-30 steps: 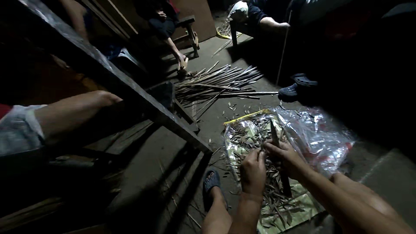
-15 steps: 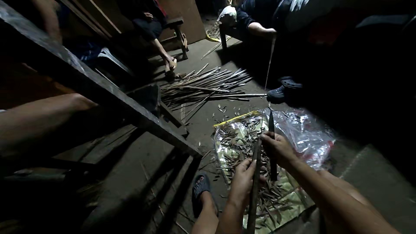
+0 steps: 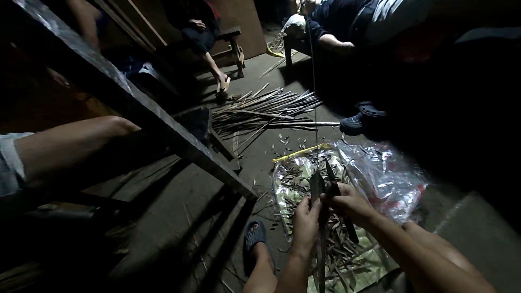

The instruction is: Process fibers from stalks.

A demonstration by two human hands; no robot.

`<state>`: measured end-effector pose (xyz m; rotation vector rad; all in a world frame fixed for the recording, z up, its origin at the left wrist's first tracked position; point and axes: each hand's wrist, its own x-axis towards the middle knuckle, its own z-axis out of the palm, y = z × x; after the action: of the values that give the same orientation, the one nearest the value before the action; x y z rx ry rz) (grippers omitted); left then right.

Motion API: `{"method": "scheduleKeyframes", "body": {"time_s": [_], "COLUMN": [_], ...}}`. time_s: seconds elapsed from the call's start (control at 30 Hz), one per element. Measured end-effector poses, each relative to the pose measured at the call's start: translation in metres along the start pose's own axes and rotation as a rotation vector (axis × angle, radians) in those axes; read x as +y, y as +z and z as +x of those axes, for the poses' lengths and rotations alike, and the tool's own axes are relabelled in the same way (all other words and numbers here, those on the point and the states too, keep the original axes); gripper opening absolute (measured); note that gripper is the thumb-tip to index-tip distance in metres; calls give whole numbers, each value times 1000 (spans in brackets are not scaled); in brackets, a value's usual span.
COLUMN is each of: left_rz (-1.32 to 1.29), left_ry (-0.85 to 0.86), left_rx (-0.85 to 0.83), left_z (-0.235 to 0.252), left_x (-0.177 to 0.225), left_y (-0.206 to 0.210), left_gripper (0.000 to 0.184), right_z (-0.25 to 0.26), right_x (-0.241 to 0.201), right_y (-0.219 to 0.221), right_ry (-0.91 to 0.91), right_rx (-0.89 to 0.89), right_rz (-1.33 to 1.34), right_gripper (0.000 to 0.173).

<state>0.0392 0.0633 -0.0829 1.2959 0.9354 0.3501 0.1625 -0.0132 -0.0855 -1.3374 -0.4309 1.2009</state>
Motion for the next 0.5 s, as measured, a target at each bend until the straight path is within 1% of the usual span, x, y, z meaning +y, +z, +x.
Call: {"method": "scheduleKeyframes", "body": {"time_s": [0.1, 0.17, 0.23, 0.3, 0.33, 0.4, 0.43, 0.5], "left_rz": [-95, -105, -110, -81, -48, -30, -61, -153], "left_ry": [-33, -49, -25, 59, 104, 171, 210, 310], "left_rx": [-42, -24, 57, 218, 326, 515, 587, 700], "left_z": [0, 0, 2, 5, 6, 11, 13, 15], "left_x": [5, 6, 9, 16, 22, 30, 32, 36], "left_y": [-4, -5, -6, -15, -23, -40, -48, -60], "left_gripper": [14, 13, 13, 15, 18, 19, 17, 11], "right_z": [4, 6, 6, 9, 11, 18, 23, 30], "right_x": [1, 3, 3, 4, 3, 4, 5, 8], "right_y": [-5, -6, -5, -7, -10, -22, -33, -56], "right_ry": [-2, -5, 0, 39, 71, 77, 50, 29], "right_rx": [-58, -65, -6, 82, 121, 174, 204, 322], "right_rz": [28, 24, 0, -90, -178, -475, -658, -949], "right_gripper": [10, 10, 8, 5, 6, 13, 16, 23]}}
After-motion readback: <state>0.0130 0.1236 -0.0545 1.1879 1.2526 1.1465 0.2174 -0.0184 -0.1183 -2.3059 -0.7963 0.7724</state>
